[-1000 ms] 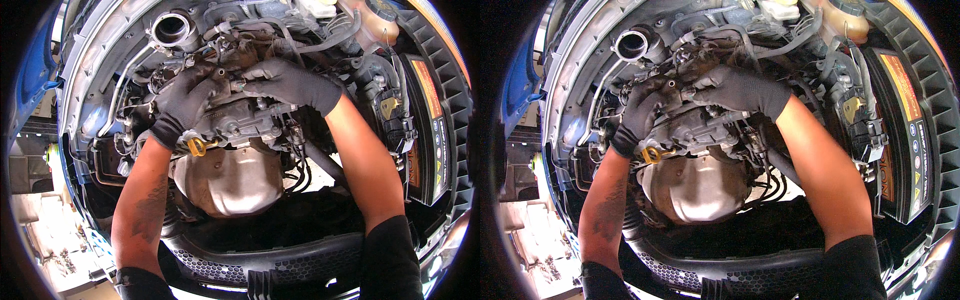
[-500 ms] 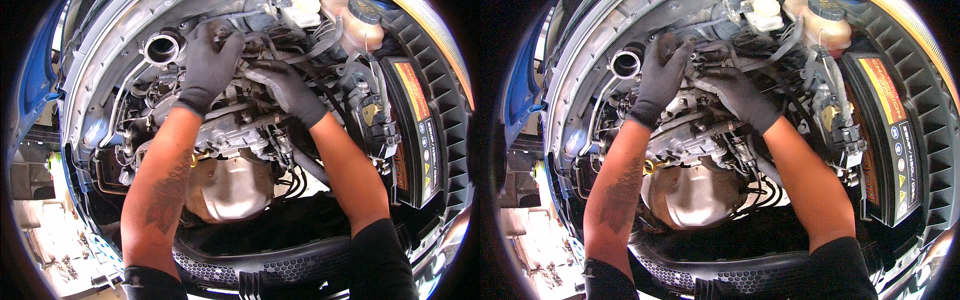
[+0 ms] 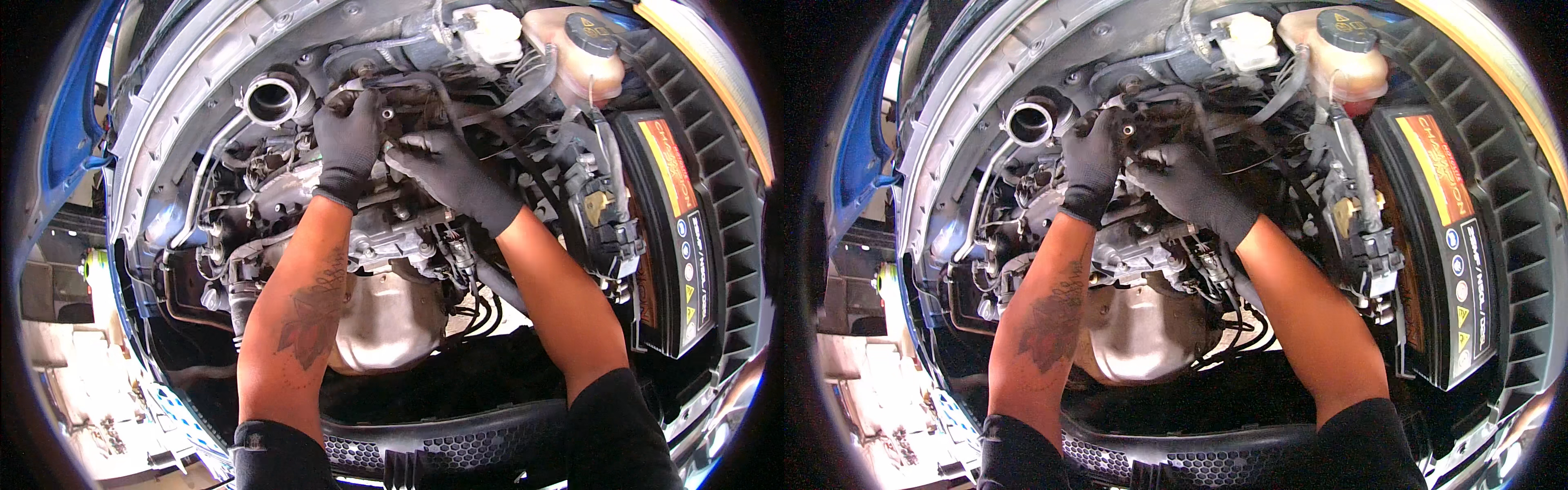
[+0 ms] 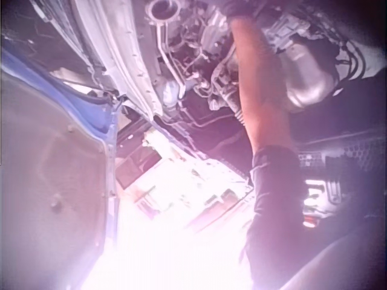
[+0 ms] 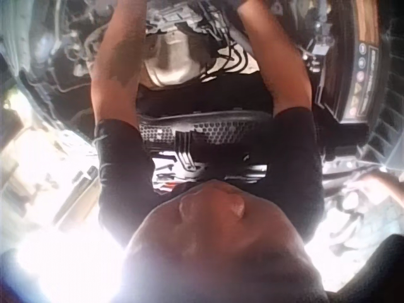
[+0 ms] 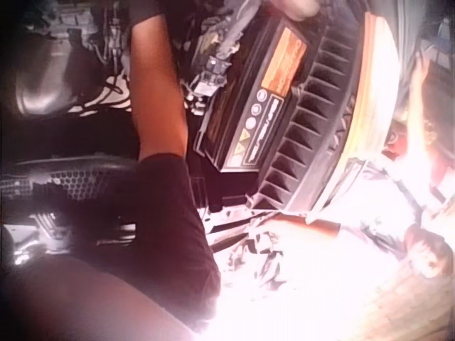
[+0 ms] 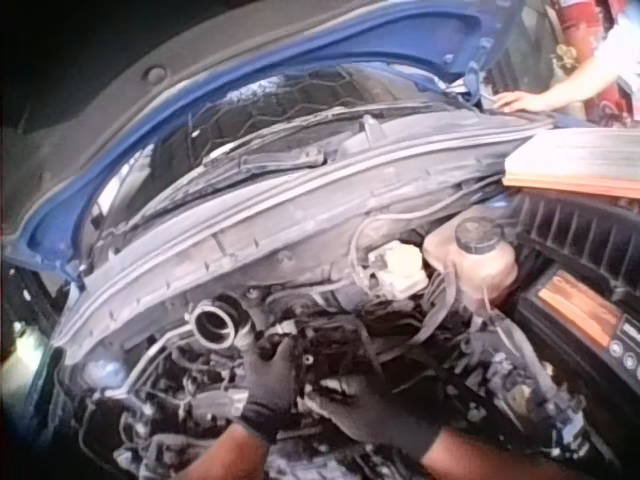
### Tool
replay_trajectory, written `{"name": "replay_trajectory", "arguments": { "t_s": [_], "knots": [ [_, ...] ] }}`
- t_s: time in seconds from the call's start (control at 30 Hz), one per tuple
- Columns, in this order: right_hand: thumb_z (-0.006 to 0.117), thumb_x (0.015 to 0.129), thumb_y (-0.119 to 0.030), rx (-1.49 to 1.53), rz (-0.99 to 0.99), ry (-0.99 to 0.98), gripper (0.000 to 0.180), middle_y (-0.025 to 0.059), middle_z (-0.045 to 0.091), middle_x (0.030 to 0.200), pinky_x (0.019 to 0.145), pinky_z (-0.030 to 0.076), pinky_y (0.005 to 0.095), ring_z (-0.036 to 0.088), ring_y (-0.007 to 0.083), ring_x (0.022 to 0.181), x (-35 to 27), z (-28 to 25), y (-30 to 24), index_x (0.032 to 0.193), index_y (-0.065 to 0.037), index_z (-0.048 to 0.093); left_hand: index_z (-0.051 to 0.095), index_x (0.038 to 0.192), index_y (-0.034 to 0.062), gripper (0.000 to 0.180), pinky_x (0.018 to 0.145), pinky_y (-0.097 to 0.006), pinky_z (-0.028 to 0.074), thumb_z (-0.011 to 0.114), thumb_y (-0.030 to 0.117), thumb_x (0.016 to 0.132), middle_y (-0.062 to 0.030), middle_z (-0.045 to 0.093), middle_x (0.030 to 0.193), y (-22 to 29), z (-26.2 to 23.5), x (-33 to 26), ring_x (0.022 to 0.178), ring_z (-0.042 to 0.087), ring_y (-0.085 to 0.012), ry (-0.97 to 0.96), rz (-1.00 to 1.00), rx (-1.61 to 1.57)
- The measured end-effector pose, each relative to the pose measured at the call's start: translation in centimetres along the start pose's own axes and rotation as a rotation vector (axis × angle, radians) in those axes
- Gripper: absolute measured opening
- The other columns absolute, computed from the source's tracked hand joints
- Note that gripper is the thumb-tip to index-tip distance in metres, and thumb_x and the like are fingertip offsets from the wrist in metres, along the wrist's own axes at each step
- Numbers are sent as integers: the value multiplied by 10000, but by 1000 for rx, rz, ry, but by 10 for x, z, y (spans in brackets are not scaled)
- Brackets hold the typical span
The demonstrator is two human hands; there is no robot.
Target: The person works on various components inside a car's engine bay with gloved hands. They manipulate hoses, electrical connectors, and other engine parts, moving between different sections of the bay.
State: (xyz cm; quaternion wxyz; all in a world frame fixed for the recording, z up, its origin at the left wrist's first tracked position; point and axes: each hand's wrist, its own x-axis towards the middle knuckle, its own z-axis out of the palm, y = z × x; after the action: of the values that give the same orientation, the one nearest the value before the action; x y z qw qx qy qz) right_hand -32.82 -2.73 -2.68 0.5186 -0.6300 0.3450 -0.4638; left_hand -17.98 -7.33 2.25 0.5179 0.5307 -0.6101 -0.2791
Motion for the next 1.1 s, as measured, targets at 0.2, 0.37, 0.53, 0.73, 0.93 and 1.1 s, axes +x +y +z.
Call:
{"name": "replay_trajectory", "arguments": {
  "t_s": [0.2,0.37,0.53,0.73,0.93,1.1],
  "knots": [
    [687,926,-273,1,78,34,268,105,746,910,802,516,338,676,172,829,3,11,6,1024,-29,733,714,936,-16,210,601,-248,457,569,133,966,-10,666,781,-13,-5,2,654,555,-77,-36,-56,-35],
    [693,915,-239,183,123,92,238,97,751,945,829,514,335,673,167,855,3,16,-1,1047,-46,741,711,951,-7,196,588,-250,450,571,130,966,-9,658,782,-17,-3,1,647,555,-76,-27,94,7],
    [675,926,-232,158,260,118,242,103,748,935,817,511,336,667,154,849,-5,13,-11,1056,-35,730,701,925,-10,204,560,-251,428,583,151,965,-3,645,767,-17,-4,3,631,549,-80,-16,-45,-56],
    [616,965,-254,-37,-6,229,269,163,700,796,696,500,369,667,207,711,-3,22,-9,984,-2,710,701,899,-21,253,569,-265,445,601,202,966,-11,656,769,-18,-2,8,649,564,-81,65,-36,-55],
    [600,954,-282,-129,69,307,321,211,671,740,658,497,434,675,336,686,-4,22,-13,863,9,702,696,836,-71,306,602,-303,470,625,214,923,-61,676,715,-11,6,5,630,572,-103,130,-21,10],
    [601,935,-301,-205,70,334,343,243,673,772,687,506,484,678,419,779,-1,24,-9,837,11,705,698,846,-82,295,687,-348,512,625,203,867,-137,714,710,-7,8,3,661,650,-170,126,-32,86]
  ]
}}
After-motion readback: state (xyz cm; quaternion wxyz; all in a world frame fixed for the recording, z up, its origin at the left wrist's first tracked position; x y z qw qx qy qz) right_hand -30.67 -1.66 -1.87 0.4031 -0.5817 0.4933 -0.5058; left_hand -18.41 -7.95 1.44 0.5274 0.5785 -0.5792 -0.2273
